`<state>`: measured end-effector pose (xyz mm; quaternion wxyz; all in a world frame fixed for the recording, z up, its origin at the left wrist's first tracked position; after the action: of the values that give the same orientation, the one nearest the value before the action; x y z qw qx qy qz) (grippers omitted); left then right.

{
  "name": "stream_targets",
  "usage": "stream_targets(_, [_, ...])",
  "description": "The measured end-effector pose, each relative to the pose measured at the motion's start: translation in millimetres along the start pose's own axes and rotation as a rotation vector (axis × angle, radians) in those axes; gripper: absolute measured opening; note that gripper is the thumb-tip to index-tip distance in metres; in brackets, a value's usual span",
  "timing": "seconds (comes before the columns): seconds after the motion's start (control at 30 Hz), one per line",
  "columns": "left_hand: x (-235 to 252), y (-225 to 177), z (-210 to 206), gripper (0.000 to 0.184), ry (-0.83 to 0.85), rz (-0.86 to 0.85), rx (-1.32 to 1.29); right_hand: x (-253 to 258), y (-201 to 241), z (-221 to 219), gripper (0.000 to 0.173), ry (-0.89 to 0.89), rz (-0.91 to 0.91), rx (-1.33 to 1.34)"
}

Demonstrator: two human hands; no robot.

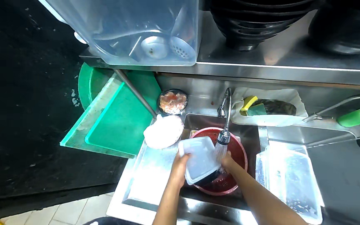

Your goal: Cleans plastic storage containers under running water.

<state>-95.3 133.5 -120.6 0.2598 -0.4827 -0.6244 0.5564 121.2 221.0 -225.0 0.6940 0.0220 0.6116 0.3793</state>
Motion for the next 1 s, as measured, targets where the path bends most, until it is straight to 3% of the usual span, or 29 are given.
stream_targets(0.2, [-9.9,28.4,49.3,0.038,-0.223,0.191,0.032,-12.5,-1.7,16.9,0.055,0.098,-0.062,-0.301])
stream_targets(0.5, [-35.7,110.3,50.5,0.045,-0.246,0.377,0.14,-46.1,6.6,38.3,0.055,0.215,0.076,-0.034])
stream_targets(0.6, [-33.3,138.3,32.7,0.055,-0.177,0.391,0.342,-57.9,12.1,34.3,0.056,0.134,0.126,-0.019])
stream_targets(0.77, [-16.5,146.0,-34.9,0.069,0.122,0.259,0.454,-75.5,21.8,16.8,0.044,-0.101,0.224,-0.395])
stream_targets(0.83, [-10.0,129.6,-71.2,0.05,0.153,0.248,0.246,-78.9,18.0,7.2,0.042,-0.174,0.259,-0.501])
stream_targets(0.87, [-9.0,118.9,-86.4,0.049,0.114,0.289,0.085,-80.1,14.4,2.9,0.044,-0.204,0.273,-0.536])
stream_targets(0.97, [-6.4,101.3,-106.5,0.073,0.033,0.377,-0.205,-82.3,-0.5,-9.1,0.053,-0.27,0.329,-0.662])
stream_targets(1.0, [-5.4,100.4,-106.7,0.072,0.027,0.363,-0.237,-82.4,-4.0,-12.7,0.053,-0.277,0.357,-0.716])
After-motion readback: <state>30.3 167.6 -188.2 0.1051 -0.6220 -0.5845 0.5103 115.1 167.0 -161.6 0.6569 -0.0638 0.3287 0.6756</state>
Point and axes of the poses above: each hand's wrist, its own x-axis towards the middle knuckle, its own z-axis out of the back of the hand, y = z × x, the point moved 5 cm from there along x, towards the middle knuckle, and after that the axes turned 15 degrees about -z, right-handed, at the moved point
